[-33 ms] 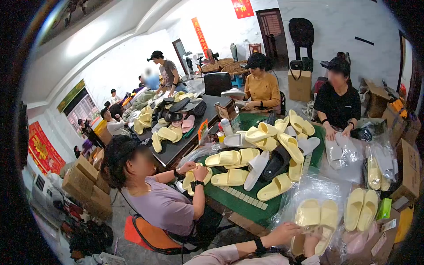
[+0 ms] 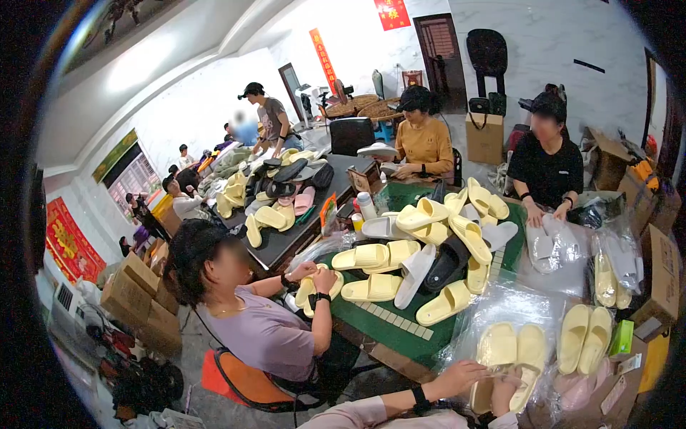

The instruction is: Packing yellow foam sandals into clear plastic bags and placing them into a white bulk bag.

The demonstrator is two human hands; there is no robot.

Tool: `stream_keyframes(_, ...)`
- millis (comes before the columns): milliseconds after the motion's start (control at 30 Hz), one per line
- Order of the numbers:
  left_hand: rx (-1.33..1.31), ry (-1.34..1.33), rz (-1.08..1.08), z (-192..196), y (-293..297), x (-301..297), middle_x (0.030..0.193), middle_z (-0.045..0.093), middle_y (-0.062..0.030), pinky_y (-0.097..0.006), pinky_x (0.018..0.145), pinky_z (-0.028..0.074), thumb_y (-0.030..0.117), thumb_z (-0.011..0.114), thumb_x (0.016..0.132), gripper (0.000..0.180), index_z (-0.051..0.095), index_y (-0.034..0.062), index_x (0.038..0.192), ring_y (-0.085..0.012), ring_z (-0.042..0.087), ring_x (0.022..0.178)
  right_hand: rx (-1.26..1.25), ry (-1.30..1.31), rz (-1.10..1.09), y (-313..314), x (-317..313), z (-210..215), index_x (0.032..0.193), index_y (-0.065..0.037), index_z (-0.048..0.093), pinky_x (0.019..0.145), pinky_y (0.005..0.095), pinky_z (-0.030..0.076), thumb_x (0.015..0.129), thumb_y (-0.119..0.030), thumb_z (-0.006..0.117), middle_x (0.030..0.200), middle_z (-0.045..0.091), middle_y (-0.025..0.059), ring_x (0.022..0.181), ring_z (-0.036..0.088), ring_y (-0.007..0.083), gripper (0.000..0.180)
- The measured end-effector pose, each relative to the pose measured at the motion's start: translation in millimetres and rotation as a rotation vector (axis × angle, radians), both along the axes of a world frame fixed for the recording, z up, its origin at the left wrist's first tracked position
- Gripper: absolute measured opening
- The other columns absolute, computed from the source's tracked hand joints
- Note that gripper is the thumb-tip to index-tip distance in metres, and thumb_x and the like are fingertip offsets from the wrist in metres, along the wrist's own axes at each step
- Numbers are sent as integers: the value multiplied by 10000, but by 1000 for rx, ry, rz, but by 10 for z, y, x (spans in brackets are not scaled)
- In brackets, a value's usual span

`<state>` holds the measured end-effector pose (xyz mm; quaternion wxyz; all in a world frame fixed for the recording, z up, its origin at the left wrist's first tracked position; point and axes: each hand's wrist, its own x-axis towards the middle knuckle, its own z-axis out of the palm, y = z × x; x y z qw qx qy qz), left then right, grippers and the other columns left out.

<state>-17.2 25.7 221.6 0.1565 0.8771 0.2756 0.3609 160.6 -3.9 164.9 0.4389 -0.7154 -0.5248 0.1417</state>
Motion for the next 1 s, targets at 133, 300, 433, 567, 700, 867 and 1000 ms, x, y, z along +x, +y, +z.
stream_keyframes(133, 5, -52, 217, 181, 49, -39, 1057, 605, -73, -318, 769, 485, 96, 575, 769, 329, 592, 78, 1097, -235, 576, 936, -102, -156, 218, 74, 178, -95, 935, 33, 577, 794, 411, 400, 801, -81, 525, 973, 546, 218, 893, 508, 352, 183)
stream_keyframes(300, 146, 62, 489, 219, 229, -282, 992, 615, -71, -304, 703, 494, 68, 569, 727, 357, 598, 78, 1083, -217, 578, 842, -228, 244, 237, 35, 62, 351, 908, 62, 579, 683, 310, 420, 819, -24, 512, 809, 599, 112, 752, 524, 147, 140)
stream_keyframes(433, 167, 76, 544, 184, 330, -422, 975, 613, -78, -312, 698, 492, 85, 559, 728, 354, 593, 65, 1080, -219, 570, 817, -143, 681, 189, -11, 172, 199, 911, 51, 603, 695, 254, 416, 894, -75, 459, 827, 613, 30, 782, 532, 99, 193)
stream_keyframes(567, 149, 110, 530, 121, 286, -475, 973, 613, -81, -305, 691, 493, 83, 548, 729, 354, 587, 53, 1079, -220, 572, 813, -159, 1002, 95, -47, 226, 328, 980, 57, 597, 714, 247, 425, 897, -82, 456, 891, 621, 51, 825, 548, 102, 215)
stream_keyframes(700, 95, 80, 516, 81, 218, -361, 982, 611, -83, -305, 702, 494, 77, 540, 728, 362, 581, 45, 1087, -222, 576, 844, -77, 562, 161, 32, 122, 287, 944, 58, 579, 736, 353, 427, 857, -69, 482, 959, 605, 135, 897, 568, 244, 182)
stream_keyframes(867, 66, 97, 535, 154, 200, -262, 1019, 609, -80, -304, 713, 496, 86, 536, 747, 379, 574, 65, 1123, -220, 578, 869, -189, -211, 292, -67, -120, 504, 857, 47, 550, 863, 473, 342, 724, -30, 543, 1072, 482, 248, 1043, 426, 424, 154)
stream_keyframes(1000, 118, 73, 496, 162, 284, -248, 1131, 574, -88, -331, 808, 470, 106, 528, 773, 394, 563, 96, 1165, -240, 555, 961, 66, -587, 379, -91, -266, 445, 799, 23, 535, 883, 523, 316, 630, -103, 607, 1013, 477, 230, 1068, 422, 418, 223)
